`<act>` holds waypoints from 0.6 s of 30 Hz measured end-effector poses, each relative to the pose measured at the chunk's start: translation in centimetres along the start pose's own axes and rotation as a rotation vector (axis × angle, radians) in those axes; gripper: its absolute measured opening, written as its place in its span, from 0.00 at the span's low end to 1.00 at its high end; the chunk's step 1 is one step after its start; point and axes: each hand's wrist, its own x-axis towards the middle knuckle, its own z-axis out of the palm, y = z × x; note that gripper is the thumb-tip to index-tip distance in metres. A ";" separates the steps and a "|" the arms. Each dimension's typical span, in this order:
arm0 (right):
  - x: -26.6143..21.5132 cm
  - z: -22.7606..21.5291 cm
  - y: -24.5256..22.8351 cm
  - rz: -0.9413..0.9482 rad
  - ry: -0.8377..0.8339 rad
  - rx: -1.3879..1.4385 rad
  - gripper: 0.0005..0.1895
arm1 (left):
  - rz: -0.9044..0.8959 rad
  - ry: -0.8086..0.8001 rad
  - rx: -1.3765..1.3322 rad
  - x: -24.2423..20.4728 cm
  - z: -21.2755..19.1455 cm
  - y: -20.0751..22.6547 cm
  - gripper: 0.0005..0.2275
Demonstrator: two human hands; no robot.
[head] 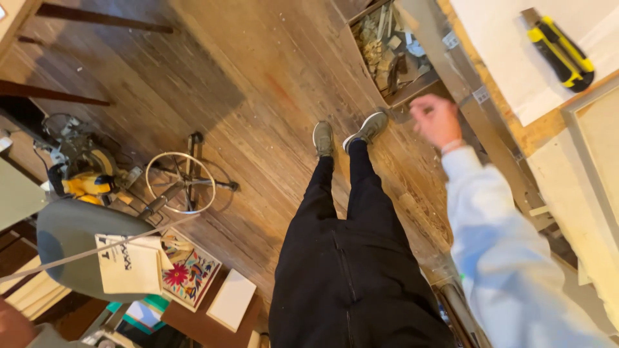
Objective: Measuring and cutting thin plastic strips using a utility knife to be used as spacers in an art frame.
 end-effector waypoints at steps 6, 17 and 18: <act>-9.2 -7.8 -11.5 -0.360 0.309 -0.181 0.07 | 0.012 -0.112 0.005 0.2 16.3 -0.7 0.04; 0.9 -18.4 -6.2 -0.409 0.475 -0.732 0.24 | 0.027 -0.655 0.229 -6.7 44.1 0.6 0.09; 1.6 -18.4 -5.5 -0.400 0.437 -0.753 0.22 | 0.038 -0.730 0.184 -7.1 45.0 1.1 0.09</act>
